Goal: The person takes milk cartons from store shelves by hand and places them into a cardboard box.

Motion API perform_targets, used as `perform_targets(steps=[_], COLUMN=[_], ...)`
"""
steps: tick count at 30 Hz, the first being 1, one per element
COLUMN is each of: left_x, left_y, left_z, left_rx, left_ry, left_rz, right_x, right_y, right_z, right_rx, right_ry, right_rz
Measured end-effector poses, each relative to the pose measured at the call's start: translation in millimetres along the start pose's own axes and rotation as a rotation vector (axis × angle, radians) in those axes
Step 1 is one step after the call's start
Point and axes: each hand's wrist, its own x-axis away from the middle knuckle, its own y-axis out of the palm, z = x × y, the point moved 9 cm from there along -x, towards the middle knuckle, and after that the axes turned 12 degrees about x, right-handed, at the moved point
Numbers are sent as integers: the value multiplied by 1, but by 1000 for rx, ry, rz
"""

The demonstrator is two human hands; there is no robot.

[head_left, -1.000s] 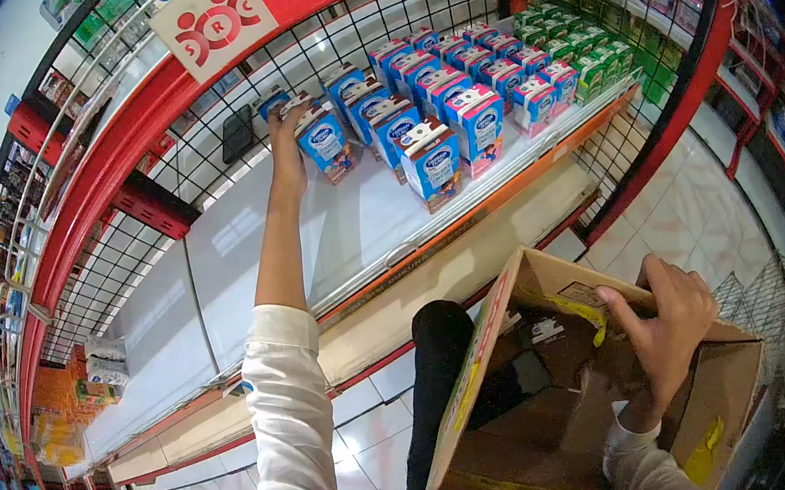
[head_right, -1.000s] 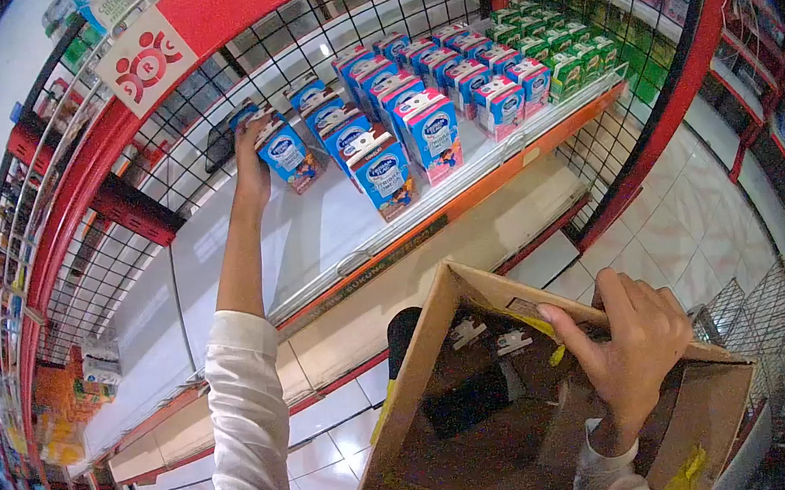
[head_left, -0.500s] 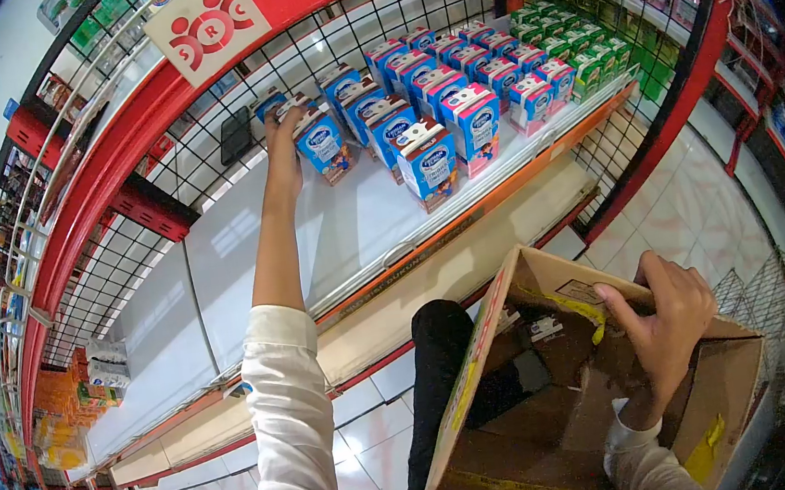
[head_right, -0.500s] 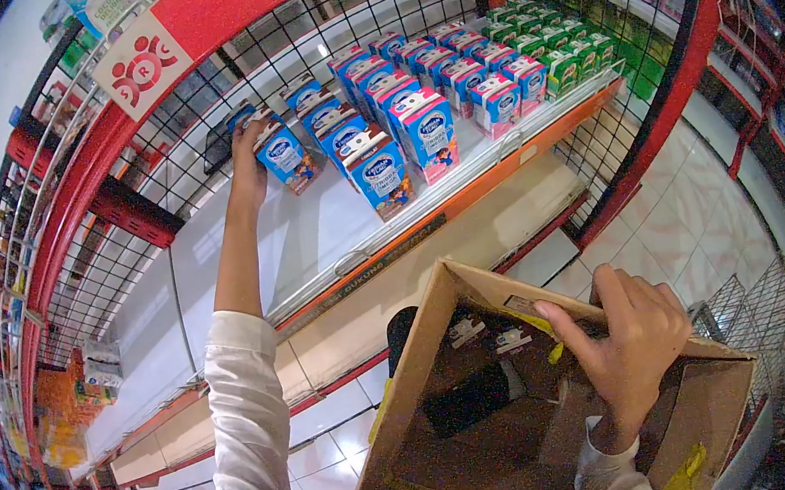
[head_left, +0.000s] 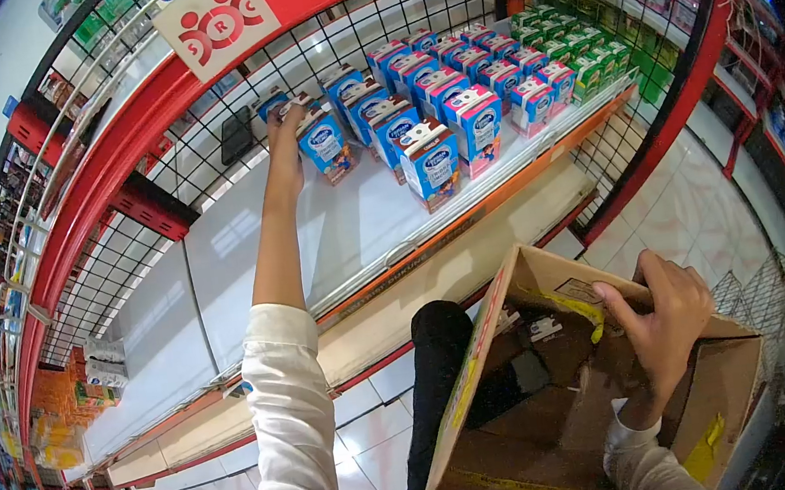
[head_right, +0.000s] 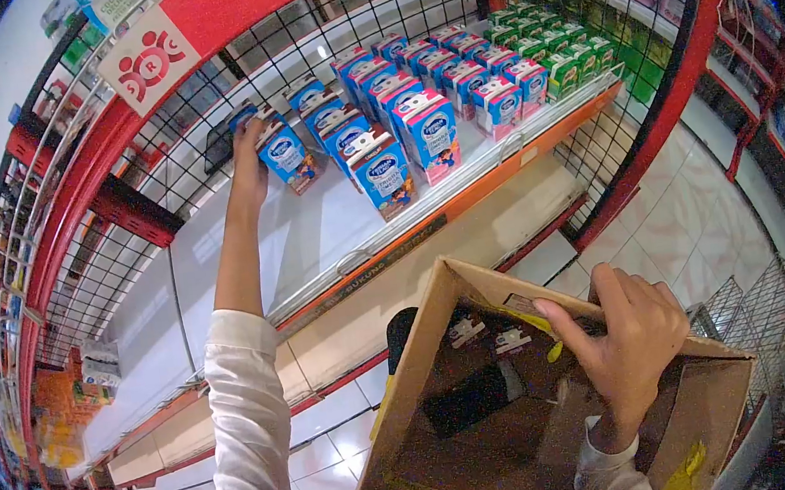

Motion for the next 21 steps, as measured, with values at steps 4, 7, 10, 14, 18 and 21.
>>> perform_targets(steps=[4, 7, 10, 14, 18, 21], left_x=[10, 10, -1, 4, 3, 2], left_y=[7, 8, -1, 3, 2, 2], left_z=[7, 8, -1, 1, 0, -1], left_rx=[-5, -15, 20, 27, 9, 39], left_ry=[14, 24, 37, 21, 23, 27], left_rz=[35, 17, -9, -1, 25, 20], right_x=[0, 2, 2, 2, 0, 0], right_y=[0, 3, 2, 2, 0, -1], right_z=[0, 1, 1, 1, 0, 0], right_rx=[6, -36, -39, -35, -31, -11], right_ry=[7, 19, 17, 11, 16, 12], right_rz=[-1, -30, -30, -35, -16, 0])
